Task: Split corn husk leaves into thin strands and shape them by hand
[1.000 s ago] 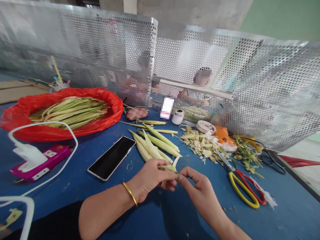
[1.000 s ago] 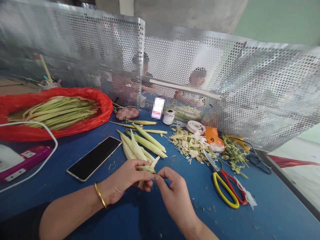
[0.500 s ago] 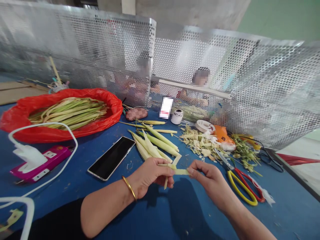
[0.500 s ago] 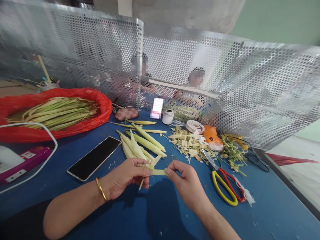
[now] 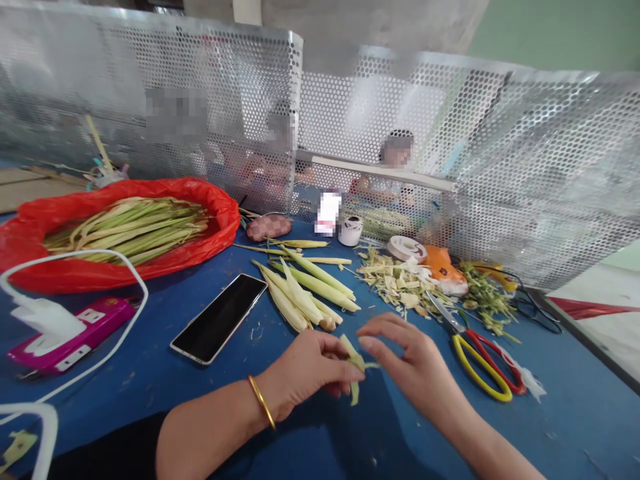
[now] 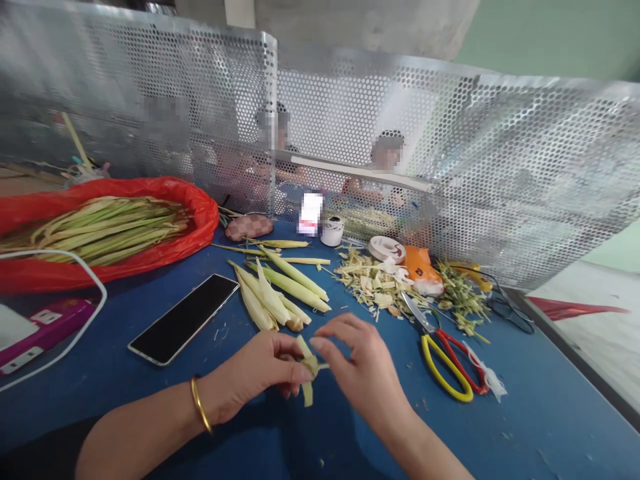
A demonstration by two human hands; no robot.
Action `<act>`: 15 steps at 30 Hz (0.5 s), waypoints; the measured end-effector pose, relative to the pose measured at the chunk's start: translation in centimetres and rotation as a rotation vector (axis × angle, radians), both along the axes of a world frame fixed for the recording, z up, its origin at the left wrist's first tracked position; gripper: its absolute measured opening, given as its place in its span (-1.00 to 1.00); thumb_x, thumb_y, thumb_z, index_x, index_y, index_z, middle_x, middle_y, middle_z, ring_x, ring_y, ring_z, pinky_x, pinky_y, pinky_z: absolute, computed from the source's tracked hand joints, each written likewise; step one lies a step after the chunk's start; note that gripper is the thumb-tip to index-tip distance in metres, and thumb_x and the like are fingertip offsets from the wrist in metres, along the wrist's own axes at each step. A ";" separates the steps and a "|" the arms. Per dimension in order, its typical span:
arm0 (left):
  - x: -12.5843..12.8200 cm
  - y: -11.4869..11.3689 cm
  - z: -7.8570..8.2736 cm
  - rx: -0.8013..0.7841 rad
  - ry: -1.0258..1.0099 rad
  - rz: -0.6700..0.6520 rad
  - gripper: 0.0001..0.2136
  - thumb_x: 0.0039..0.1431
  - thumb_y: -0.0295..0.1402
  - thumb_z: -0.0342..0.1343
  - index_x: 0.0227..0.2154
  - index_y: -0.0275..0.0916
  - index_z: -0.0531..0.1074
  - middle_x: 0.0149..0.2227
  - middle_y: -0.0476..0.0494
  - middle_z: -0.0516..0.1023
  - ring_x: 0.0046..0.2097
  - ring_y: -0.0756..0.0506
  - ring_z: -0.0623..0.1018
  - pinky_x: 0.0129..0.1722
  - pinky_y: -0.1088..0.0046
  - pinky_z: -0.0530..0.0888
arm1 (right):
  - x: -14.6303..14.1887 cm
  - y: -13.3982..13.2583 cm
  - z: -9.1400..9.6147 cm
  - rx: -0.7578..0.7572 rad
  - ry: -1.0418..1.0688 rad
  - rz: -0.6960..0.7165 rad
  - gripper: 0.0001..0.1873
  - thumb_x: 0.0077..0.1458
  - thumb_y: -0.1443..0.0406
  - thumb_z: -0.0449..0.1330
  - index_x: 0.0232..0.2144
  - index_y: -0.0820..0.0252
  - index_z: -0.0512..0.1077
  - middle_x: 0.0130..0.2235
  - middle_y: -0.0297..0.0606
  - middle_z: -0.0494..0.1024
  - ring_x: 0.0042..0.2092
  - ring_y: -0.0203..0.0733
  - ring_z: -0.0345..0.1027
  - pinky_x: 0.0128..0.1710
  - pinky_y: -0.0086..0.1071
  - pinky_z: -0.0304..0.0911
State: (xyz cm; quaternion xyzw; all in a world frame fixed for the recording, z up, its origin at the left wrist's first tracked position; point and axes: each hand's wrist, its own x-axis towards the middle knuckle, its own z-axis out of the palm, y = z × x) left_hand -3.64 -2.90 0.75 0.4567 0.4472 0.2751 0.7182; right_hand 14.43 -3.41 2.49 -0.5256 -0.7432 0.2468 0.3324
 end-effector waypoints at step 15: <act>0.5 -1.1 -0.1 0.183 0.149 -0.173 -0.64 0.05 -0.07 0.12 -0.61 -0.30 0.41 -0.71 0.08 0.26 -0.64 0.08 0.24 -0.57 0.54 0.19 | -2.7 -1.0 -1.4 -0.593 0.812 -0.088 -0.77 -0.19 0.22 0.37 -0.61 0.23 0.43 -0.57 -0.40 0.37 -0.50 -0.34 0.18 -0.48 -0.44 0.11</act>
